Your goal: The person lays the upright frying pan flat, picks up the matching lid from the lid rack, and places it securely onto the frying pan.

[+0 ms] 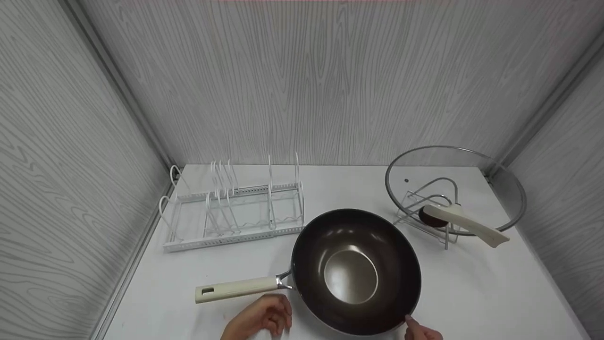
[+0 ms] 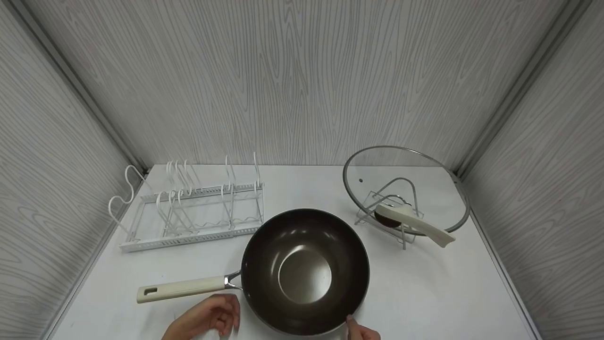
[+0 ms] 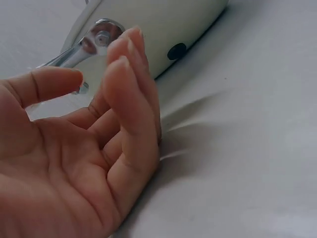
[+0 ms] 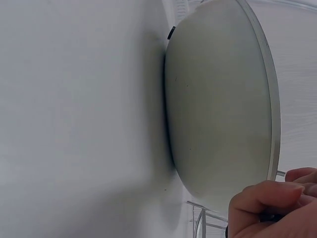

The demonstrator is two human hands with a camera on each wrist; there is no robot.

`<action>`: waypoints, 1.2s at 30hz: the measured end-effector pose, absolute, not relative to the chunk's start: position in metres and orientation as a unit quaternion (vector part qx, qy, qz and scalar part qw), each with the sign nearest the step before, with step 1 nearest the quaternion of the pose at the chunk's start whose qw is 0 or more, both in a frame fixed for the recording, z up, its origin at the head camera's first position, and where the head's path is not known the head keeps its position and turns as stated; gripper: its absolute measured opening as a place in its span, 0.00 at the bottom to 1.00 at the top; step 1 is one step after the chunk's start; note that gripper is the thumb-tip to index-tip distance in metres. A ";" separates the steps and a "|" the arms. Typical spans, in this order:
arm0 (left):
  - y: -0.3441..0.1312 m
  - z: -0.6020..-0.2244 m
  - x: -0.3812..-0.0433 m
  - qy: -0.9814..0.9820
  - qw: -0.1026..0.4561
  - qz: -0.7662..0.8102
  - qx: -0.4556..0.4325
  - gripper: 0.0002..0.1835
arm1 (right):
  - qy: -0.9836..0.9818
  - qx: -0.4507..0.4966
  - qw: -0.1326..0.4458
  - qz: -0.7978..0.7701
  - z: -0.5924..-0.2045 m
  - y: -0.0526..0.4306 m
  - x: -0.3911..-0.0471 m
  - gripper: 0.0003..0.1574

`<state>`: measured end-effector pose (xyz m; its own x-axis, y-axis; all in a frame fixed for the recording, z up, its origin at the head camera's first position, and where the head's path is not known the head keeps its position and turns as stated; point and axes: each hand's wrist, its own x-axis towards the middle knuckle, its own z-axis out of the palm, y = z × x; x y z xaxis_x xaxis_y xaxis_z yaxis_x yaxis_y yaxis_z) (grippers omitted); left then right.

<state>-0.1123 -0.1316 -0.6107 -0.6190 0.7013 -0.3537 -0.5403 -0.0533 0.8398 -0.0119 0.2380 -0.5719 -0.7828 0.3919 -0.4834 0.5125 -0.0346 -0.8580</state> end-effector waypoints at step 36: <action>-0.105 -0.528 -0.101 0.594 0.397 0.608 0.347 0.21 | 0.713 0.293 -0.093 -0.630 -0.526 0.263 -0.029 0.35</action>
